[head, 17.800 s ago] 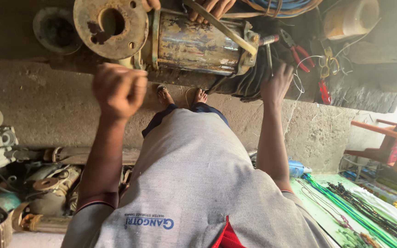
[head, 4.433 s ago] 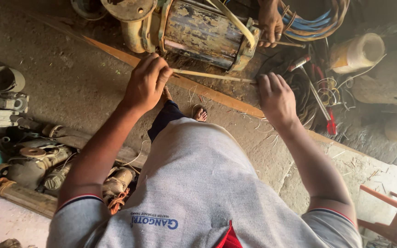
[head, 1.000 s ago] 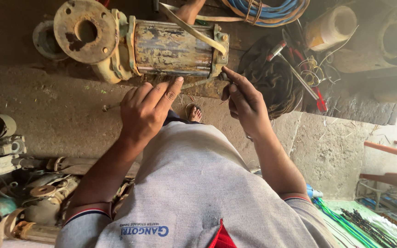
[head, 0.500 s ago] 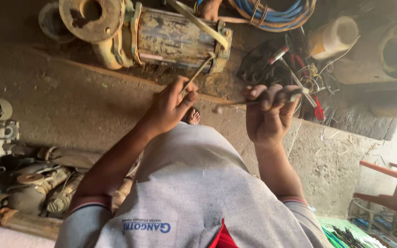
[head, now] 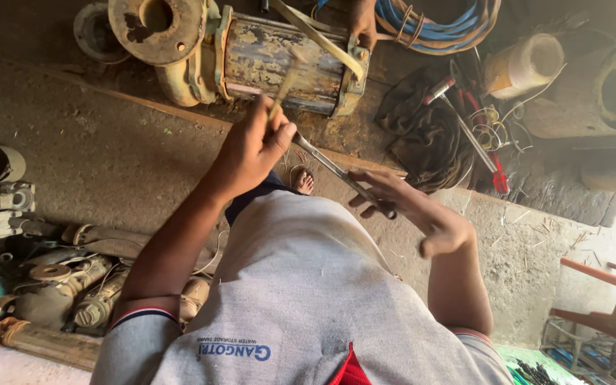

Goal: The person assembles a cylindrical motor onto a flanged housing using a wrench and hammer. They tighten fasteners, align the motor, and secure it with a strap.

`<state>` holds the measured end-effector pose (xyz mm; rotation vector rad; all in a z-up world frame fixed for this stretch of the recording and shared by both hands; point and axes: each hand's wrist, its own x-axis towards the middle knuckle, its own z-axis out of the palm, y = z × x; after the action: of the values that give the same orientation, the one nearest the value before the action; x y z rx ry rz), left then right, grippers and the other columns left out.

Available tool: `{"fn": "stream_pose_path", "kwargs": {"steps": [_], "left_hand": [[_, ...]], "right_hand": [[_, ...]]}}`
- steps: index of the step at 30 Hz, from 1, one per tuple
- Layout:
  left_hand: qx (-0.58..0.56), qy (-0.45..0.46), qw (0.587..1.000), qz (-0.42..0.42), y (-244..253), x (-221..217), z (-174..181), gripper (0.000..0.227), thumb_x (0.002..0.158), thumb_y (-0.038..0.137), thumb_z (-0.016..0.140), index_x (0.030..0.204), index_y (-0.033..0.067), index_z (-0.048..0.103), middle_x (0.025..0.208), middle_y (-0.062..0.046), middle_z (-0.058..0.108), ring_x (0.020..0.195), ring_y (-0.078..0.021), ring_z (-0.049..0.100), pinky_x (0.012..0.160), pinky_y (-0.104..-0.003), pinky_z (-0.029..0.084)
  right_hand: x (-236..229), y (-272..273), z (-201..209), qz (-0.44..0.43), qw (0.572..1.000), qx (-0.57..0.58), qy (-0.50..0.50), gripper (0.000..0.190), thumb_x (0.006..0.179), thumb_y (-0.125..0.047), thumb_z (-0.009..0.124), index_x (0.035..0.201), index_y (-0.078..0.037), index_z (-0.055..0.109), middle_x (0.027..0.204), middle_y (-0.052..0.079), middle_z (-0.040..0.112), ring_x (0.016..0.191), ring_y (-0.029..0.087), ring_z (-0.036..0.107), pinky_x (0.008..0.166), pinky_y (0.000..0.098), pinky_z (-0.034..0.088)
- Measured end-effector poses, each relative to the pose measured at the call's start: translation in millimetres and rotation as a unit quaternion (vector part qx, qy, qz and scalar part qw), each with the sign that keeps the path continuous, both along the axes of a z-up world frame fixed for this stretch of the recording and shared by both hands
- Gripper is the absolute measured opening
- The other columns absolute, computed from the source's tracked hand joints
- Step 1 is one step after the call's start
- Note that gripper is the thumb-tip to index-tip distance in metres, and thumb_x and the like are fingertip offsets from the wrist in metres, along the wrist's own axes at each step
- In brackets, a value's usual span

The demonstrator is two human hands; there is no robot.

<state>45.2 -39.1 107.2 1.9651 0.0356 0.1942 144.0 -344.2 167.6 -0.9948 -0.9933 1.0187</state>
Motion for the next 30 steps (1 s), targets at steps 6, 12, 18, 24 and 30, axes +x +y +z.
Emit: {"fn": "stream_pose_path", "kwargs": {"steps": [6, 12, 18, 24, 30], "left_hand": [[0.238, -0.091, 0.966, -0.037, -30.2, -1.2, 18.3, 0.037, 0.101, 0.035, 0.065, 0.112, 0.0037, 0.049, 0.085, -0.011, 0.063, 0.067, -0.019, 0.063, 0.053, -0.03, 0.051], [0.341, -0.137, 0.924, 0.102, -12.8, -7.1, 23.0, 0.019, 0.105, 0.027, 0.071, 0.113, 0.0102, 0.07, 0.09, -0.002, 0.066, 0.078, -0.0187, 0.064, 0.064, -0.034, 0.054], [0.41, -0.142, 0.896, 0.099, -11.2, -10.4, 21.4, 0.022, 0.099, 0.027, 0.078, 0.114, 0.0115, 0.075, 0.08, -0.001, 0.059, 0.074, -0.0179, 0.058, 0.061, -0.034, 0.049], [0.455, -0.178, 0.867, 0.094, -6.1, -10.3, 16.2, 0.025, 0.098, 0.028, 0.079, 0.118, 0.0139, 0.077, 0.081, 0.001, 0.058, 0.076, -0.0162, 0.055, 0.062, -0.032, 0.047], [0.5, -0.221, 0.831, 0.102, -7.9, -9.9, 11.7, 0.023, 0.099, 0.032, 0.077, 0.116, 0.0163, 0.078, 0.081, 0.004, 0.057, 0.077, -0.0156, 0.052, 0.064, -0.033, 0.044]], "right_hand": [[-24.6, 44.4, -34.0, -0.251, 0.881, -0.194, -0.352, 0.048, 0.111, -0.017, 0.057, 0.157, -0.013, 0.044, 0.127, 0.008, 0.062, 0.106, 0.018, 0.067, 0.089, 0.0313, 0.059], [-13.4, 34.0, -50.7, -0.37, 0.919, -0.132, 0.038, 0.046, 0.112, -0.006, 0.046, 0.158, -0.011, 0.045, 0.1, -0.003, 0.054, 0.063, 0.001, 0.036, 0.053, 0.0171, 0.032], [-15.3, 42.3, -48.6, -0.349, 0.917, -0.189, 0.029, 0.042, 0.113, -0.009, 0.043, 0.155, -0.012, 0.046, 0.086, -0.007, 0.047, 0.06, 0.0, 0.036, 0.05, 0.0178, 0.033], [-17.9, 49.9, -40.2, -0.345, 0.909, -0.226, 0.057, 0.041, 0.113, -0.013, 0.043, 0.155, -0.014, 0.047, 0.082, -0.006, 0.044, 0.058, 0.0, 0.033, 0.05, 0.0177, 0.031], [-15.4, 49.3, -30.6, -0.299, 0.902, -0.197, 0.241, 0.043, 0.111, -0.014, 0.042, 0.154, -0.016, 0.044, 0.083, -0.005, 0.044, 0.056, 0.001, 0.032, 0.046, 0.0169, 0.028]]}}
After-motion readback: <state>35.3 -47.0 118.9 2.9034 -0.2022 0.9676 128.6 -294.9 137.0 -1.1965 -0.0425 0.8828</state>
